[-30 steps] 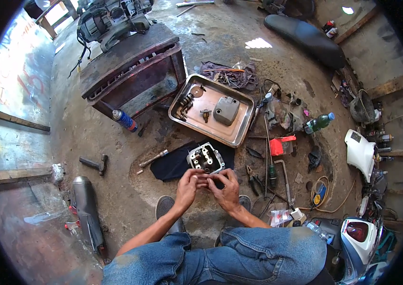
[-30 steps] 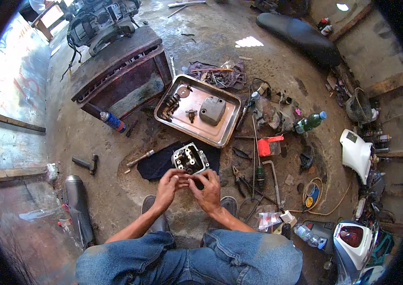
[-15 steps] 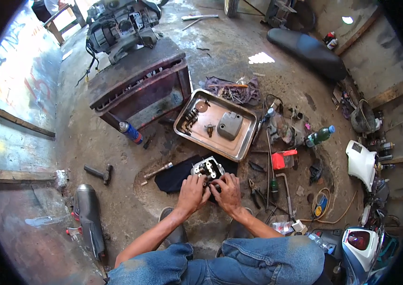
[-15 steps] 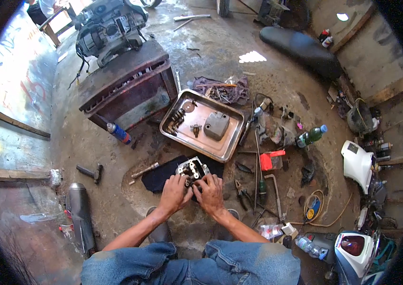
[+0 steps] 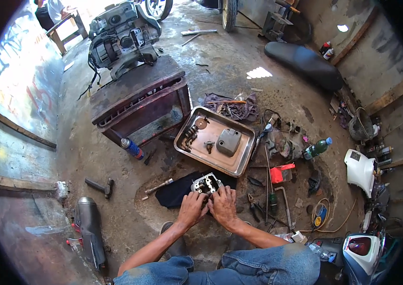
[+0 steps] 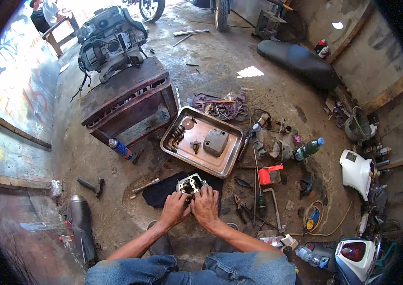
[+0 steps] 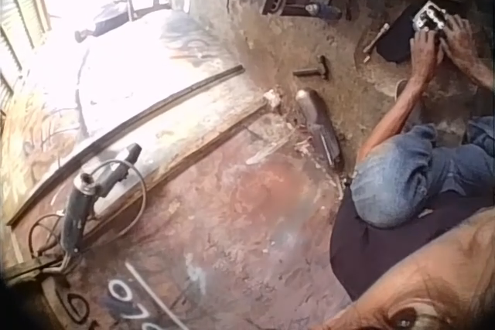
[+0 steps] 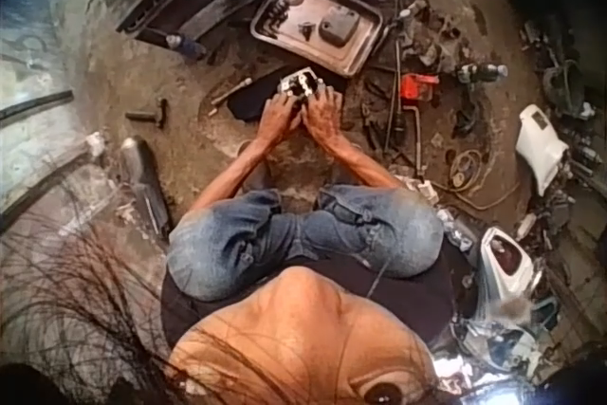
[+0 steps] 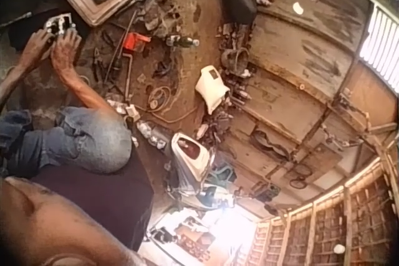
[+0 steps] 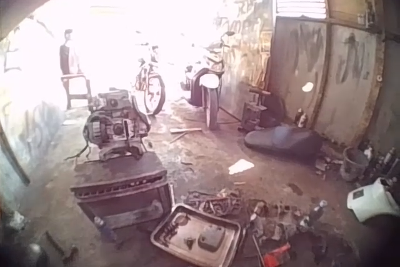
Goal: Cleaning and reassembling components of a motorcycle engine head.
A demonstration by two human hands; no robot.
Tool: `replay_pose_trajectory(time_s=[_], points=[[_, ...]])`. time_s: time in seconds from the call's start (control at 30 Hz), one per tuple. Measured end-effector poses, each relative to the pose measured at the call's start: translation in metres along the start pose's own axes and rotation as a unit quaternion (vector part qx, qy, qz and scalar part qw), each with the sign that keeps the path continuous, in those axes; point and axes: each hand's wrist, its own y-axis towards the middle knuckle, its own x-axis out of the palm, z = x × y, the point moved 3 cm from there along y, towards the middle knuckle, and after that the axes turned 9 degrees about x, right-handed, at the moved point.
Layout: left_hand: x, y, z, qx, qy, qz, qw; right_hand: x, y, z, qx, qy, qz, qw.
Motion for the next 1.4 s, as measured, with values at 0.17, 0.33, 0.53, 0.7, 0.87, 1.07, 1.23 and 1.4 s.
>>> replay_pose_trajectory(time_s=[0.17,0.33,0.53,0.7,0.87,1.07,1.23,1.4], points=[[-0.001,-0.001,-0.002,-0.002,-0.009,0.003,1.000,0.001,0.005,-0.004,0.025,0.003,-0.026,0.999],[0.000,0.000,-0.001,-0.007,-0.006,0.012,1.000,0.000,0.004,-0.002,0.064,0.012,-0.046,0.997],[-0.002,0.000,-0.001,-0.010,-0.011,0.014,1.000,0.002,0.005,0.013,0.097,0.093,-0.052,0.989],[-0.001,0.001,-0.001,-0.015,-0.006,0.007,1.000,0.010,0.000,0.022,0.104,0.156,-0.021,0.982],[0.002,-0.002,-0.002,-0.019,-0.001,0.009,1.000,0.011,-0.003,0.021,0.121,0.155,-0.026,0.980],[0.004,-0.003,0.001,-0.026,-0.015,-0.008,1.000,0.028,-0.003,0.029,0.220,0.192,-0.069,0.954],[0.003,-0.005,-0.006,-0.036,-0.006,-0.003,0.999,0.027,0.000,0.023,0.186,0.219,-0.056,0.956],[-0.007,0.001,0.006,-0.034,-0.110,0.038,0.993,0.014,-0.003,0.039,0.186,0.258,-0.047,0.947]])
